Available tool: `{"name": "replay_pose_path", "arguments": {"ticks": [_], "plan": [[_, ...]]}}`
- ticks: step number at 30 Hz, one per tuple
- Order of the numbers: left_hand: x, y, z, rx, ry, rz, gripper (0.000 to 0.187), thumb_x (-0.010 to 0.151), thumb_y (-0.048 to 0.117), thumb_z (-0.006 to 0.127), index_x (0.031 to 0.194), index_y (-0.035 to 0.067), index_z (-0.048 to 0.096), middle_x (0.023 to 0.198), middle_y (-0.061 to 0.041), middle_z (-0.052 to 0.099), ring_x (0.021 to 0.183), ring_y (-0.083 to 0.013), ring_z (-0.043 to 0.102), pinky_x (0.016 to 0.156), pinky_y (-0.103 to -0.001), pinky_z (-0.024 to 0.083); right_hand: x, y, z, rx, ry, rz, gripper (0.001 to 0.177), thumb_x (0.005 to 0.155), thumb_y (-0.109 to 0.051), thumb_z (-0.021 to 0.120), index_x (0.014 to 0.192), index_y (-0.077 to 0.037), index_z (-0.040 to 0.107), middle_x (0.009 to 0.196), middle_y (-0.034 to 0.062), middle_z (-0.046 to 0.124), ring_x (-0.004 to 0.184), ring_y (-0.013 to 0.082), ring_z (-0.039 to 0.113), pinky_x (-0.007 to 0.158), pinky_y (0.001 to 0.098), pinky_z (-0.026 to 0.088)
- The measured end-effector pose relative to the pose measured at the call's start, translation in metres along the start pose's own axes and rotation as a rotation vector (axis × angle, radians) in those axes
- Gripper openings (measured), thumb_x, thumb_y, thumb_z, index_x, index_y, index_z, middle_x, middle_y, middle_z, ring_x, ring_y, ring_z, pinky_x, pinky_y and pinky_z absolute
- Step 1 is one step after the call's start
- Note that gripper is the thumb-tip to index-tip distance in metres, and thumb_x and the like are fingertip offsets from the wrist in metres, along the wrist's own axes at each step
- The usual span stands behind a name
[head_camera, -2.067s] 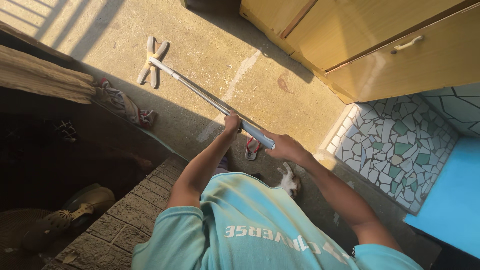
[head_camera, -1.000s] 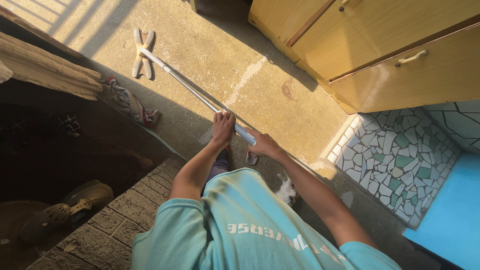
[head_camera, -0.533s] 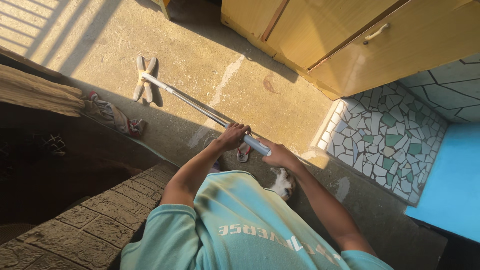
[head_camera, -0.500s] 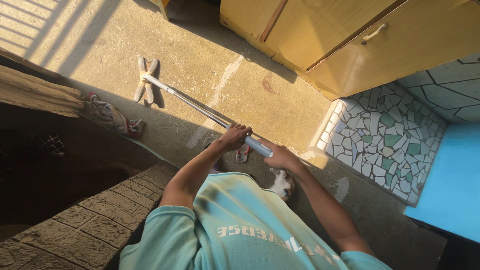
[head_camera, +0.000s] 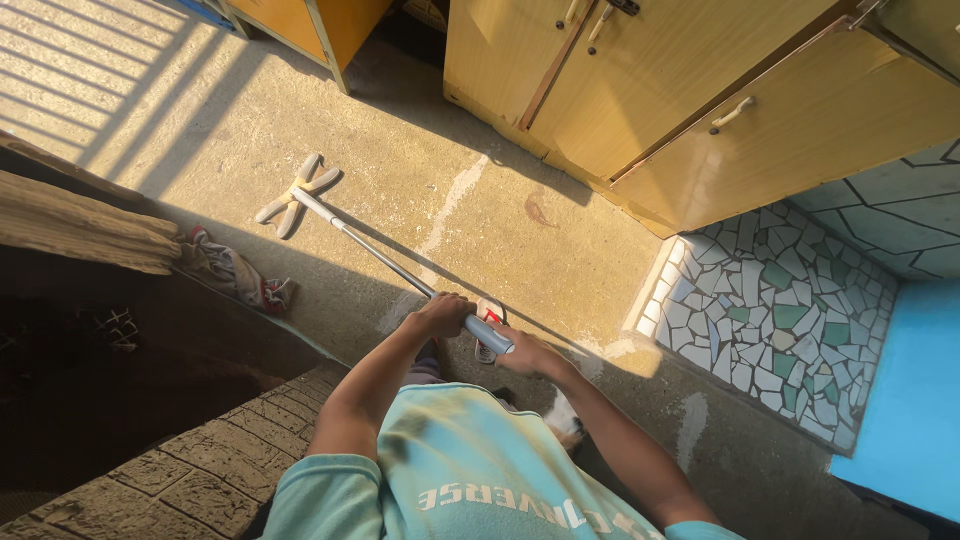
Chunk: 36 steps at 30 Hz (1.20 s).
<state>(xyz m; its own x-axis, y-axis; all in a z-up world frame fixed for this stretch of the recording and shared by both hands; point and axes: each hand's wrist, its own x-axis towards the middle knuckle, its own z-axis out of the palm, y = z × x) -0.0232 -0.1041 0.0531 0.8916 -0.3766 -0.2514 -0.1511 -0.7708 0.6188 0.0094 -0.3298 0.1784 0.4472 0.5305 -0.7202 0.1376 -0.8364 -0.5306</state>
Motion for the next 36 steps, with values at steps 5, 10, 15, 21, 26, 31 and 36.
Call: {"name": "replay_pose_path", "arguments": {"ticks": [5,10,15,21,26,31,36], "plan": [[-0.013,-0.027,-0.008,-0.04,0.072,-0.124,0.022,0.074,0.008,0.071,0.095,0.015,0.07,0.094,-0.008,0.073,0.107,-0.0303,0.067,0.102,-0.045,0.048,0.045,0.002,0.011,-0.04,-0.058,0.072,0.094,0.078,-0.029,0.075,0.16,-0.039,0.029,0.135,0.0197,0.064,0.115,0.0314,0.069,0.099,0.0428,0.054],[-0.013,-0.066,-0.021,-0.058,0.232,-0.107,0.017,0.072,0.006,0.071,0.088,0.011,0.069,0.094,-0.01,0.072,0.104,-0.032,0.067,0.099,-0.047,0.047,0.097,-0.014,0.003,0.065,0.06,-0.323,0.093,0.08,-0.024,0.085,0.159,-0.029,0.036,0.131,0.02,0.066,0.106,0.0265,0.071,0.09,0.0404,0.056],[-0.012,-0.121,-0.042,0.022,0.227,-0.195,0.009,0.08,0.008,0.068,0.088,0.011,0.069,0.096,-0.009,0.071,0.102,-0.0304,0.068,0.097,-0.044,0.051,0.117,-0.074,-0.002,0.499,-0.169,0.109,0.093,0.082,-0.017,0.075,0.162,-0.034,0.032,0.078,0.001,0.059,0.052,0.0072,0.05,0.039,0.0259,0.037],[-0.052,-0.147,-0.044,-0.003,0.395,-0.295,0.013,0.075,0.007,0.072,0.087,0.01,0.07,0.097,-0.012,0.07,0.105,-0.0318,0.064,0.098,-0.044,0.047,0.167,-0.085,0.058,1.341,-0.558,0.427,0.037,0.093,-0.012,0.077,0.114,-0.01,0.047,0.063,-0.0007,0.045,0.045,0.007,0.042,0.037,0.0204,0.03],[-0.083,-0.144,-0.037,-0.055,0.414,-0.321,0.018,0.074,0.004,0.073,0.091,0.01,0.068,0.099,-0.009,0.069,0.112,-0.0297,0.062,0.104,-0.041,0.047,0.166,-0.09,0.086,1.272,-0.549,0.508,0.027,0.09,-0.014,0.073,0.104,-0.009,0.051,0.065,0.0008,0.054,0.048,0.0077,0.049,0.04,0.0196,0.04],[-0.075,-0.135,-0.025,-0.08,0.587,-0.332,0.019,0.074,0.006,0.074,0.09,0.01,0.066,0.099,-0.009,0.066,0.114,-0.031,0.06,0.106,-0.042,0.044,0.161,-0.088,0.065,1.31,-0.595,0.5,0.026,0.097,-0.017,0.07,0.112,-0.008,0.051,0.083,0.0047,0.063,0.062,0.0087,0.061,0.047,0.0188,0.049],[-0.048,-0.122,-0.03,-0.041,0.692,-0.357,0.015,0.079,0.01,0.076,0.09,0.011,0.066,0.098,-0.01,0.066,0.109,-0.0312,0.061,0.108,-0.044,0.043,0.142,-0.09,0.027,1.162,-0.357,0.246,0.063,0.094,-0.014,0.068,0.149,-0.025,0.04,0.093,0.0041,0.061,0.056,0.0041,0.049,0.041,0.0147,0.038]]}}
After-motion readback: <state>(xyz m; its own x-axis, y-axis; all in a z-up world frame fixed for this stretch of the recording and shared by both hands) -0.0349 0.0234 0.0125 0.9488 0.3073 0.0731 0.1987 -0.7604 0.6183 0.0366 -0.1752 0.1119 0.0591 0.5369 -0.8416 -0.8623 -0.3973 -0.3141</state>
